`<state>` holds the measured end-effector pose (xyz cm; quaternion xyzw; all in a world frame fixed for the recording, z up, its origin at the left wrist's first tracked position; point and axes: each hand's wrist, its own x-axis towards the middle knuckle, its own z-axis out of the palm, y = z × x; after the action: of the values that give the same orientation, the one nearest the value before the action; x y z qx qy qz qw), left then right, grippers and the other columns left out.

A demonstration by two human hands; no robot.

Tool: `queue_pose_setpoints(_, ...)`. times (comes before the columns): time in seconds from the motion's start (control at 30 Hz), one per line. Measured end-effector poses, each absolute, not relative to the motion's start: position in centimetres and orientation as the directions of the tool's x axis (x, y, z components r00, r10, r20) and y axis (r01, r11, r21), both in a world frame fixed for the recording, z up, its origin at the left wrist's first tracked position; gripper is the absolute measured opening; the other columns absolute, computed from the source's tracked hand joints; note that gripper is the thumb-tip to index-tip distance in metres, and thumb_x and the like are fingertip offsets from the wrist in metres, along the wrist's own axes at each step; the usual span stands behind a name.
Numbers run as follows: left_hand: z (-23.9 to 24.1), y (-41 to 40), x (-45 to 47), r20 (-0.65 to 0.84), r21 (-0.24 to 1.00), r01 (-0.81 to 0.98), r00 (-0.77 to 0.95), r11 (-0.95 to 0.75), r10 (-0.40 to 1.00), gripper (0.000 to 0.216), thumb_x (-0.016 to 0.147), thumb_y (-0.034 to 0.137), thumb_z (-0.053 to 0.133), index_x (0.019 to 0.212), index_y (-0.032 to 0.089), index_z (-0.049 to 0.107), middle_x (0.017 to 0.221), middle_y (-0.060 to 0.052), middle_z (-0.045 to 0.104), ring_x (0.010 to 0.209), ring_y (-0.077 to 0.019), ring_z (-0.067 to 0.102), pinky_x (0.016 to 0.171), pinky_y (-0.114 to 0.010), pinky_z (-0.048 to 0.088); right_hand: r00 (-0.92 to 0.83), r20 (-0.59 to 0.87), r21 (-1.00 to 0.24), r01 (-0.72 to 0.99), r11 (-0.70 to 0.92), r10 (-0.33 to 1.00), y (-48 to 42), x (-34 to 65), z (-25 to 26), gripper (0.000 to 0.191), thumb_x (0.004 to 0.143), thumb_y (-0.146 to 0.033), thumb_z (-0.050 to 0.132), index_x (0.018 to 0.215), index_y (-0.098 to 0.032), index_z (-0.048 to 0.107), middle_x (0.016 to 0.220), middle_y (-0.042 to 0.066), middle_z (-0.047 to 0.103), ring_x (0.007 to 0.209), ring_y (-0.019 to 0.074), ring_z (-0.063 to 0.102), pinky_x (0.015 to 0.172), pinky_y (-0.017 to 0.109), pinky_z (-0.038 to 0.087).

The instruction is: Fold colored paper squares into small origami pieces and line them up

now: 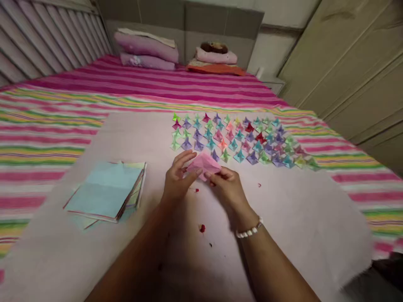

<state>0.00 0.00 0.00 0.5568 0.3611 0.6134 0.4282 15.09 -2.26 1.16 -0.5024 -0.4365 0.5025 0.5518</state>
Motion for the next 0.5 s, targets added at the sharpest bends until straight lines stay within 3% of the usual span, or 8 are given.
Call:
queue_pose_setpoints(0.2, -0.11, 0.09, 0.10, 0.351, 0.912, -0.223, -0.014, -0.345, 0.936, 0.016, 0.067, 0.022, 0.078, 0.081, 0.020, 0.072, 0.129, -0.009, 0.058, 0.120, -0.0239, 0.054, 0.097, -0.037, 0.046, 0.063, 0.019, -0.987, -0.161, 0.029, 0.998, -2.27, 15.09, 1.27, 0.022, 0.064, -0.034, 0.079, 0.059, -0.018, 0.065, 0.052, -0.003, 0.056, 0.051, 0.0103, 0.045, 0.052, 0.025, 0.032)
queue_pose_setpoints(0.3, 0.06, -0.05, 0.25, 0.316, 0.911, -0.298, 0.055, -0.286, 0.947, 0.006, 0.070, 0.019, 0.074, 0.076, 0.020, 0.072, 0.124, -0.008, 0.062, 0.115, -0.0223, 0.058, 0.095, -0.034, 0.046, 0.050, 0.024, -0.981, -0.189, 0.033, 0.998, -2.17, 15.20, 1.40, 0.019, 0.064, -0.034, 0.077, 0.061, -0.018, 0.067, 0.053, -0.003, 0.058, 0.052, 0.0113, 0.048, 0.054, 0.025, 0.036)
queue_pose_setpoints(0.5, -0.20, -0.38, 0.24, 0.139, 0.944, -0.313, 0.102, -0.101, 0.985, 0.008, 0.074, 0.021, 0.068, 0.079, 0.019, 0.074, 0.085, -0.003, 0.071, 0.083, -0.0167, 0.063, 0.082, -0.030, 0.047, 0.028, -0.001, -0.974, -0.226, 0.005, 1.000, -2.03, 15.34, 1.43, 0.017, 0.066, -0.033, 0.075, 0.063, -0.019, 0.066, 0.052, -0.002, 0.059, 0.050, 0.0115, 0.050, 0.055, 0.026, 0.039)
